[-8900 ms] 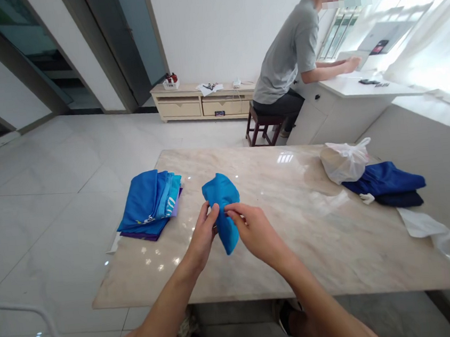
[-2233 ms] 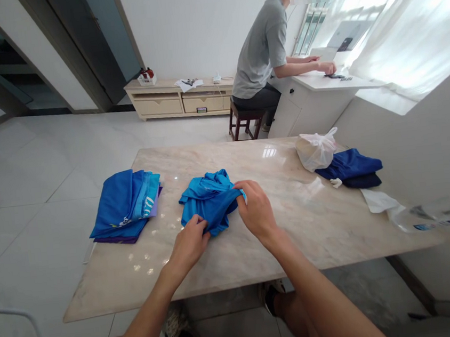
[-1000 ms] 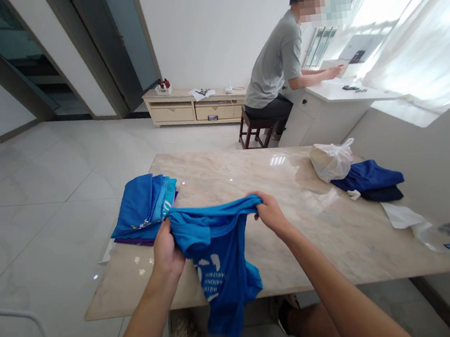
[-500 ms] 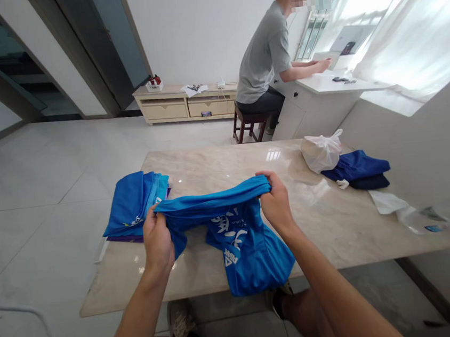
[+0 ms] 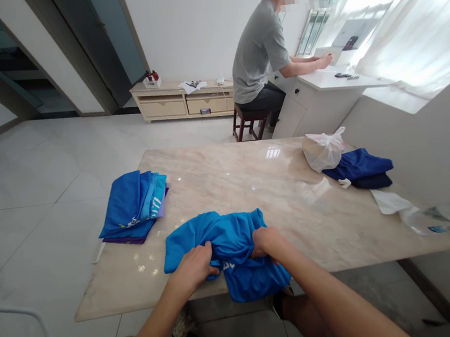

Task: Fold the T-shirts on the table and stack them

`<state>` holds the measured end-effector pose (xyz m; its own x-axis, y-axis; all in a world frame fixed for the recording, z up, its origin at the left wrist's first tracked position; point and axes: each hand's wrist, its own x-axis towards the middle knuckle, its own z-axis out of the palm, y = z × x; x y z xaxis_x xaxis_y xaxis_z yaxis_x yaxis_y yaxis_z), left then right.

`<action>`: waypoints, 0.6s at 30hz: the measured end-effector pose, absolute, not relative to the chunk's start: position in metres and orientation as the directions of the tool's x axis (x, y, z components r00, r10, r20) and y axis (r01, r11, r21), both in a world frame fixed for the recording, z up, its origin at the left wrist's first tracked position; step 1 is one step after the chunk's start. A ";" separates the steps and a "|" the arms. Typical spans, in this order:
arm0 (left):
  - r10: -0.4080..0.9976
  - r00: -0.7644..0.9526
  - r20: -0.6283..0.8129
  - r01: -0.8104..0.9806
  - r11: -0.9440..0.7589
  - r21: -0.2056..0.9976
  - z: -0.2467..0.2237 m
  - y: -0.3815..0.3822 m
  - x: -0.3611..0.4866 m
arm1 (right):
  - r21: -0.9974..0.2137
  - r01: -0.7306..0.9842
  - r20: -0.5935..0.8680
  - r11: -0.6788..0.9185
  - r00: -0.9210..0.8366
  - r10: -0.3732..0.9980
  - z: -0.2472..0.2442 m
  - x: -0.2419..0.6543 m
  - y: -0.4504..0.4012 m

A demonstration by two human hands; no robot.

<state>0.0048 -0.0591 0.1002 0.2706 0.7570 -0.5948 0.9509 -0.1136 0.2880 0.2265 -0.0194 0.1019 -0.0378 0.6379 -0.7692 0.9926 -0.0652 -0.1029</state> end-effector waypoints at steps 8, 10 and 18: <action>0.807 0.231 -0.543 0.958 -0.092 0.271 0.094 -0.054 -0.007 | -0.251 0.959 -0.879 -0.131 -0.169 0.446 0.110 0.223 -0.004; 0.828 0.216 -0.517 0.958 -0.077 0.277 0.098 -0.049 -0.015 | -0.283 0.946 -0.880 -0.159 -0.189 0.436 0.121 0.228 0.002; 0.808 -0.128 0.576 0.686 -0.347 0.640 0.115 -0.014 -0.036 | -0.152 0.988 0.325 -0.018 0.068 0.943 0.191 0.246 0.009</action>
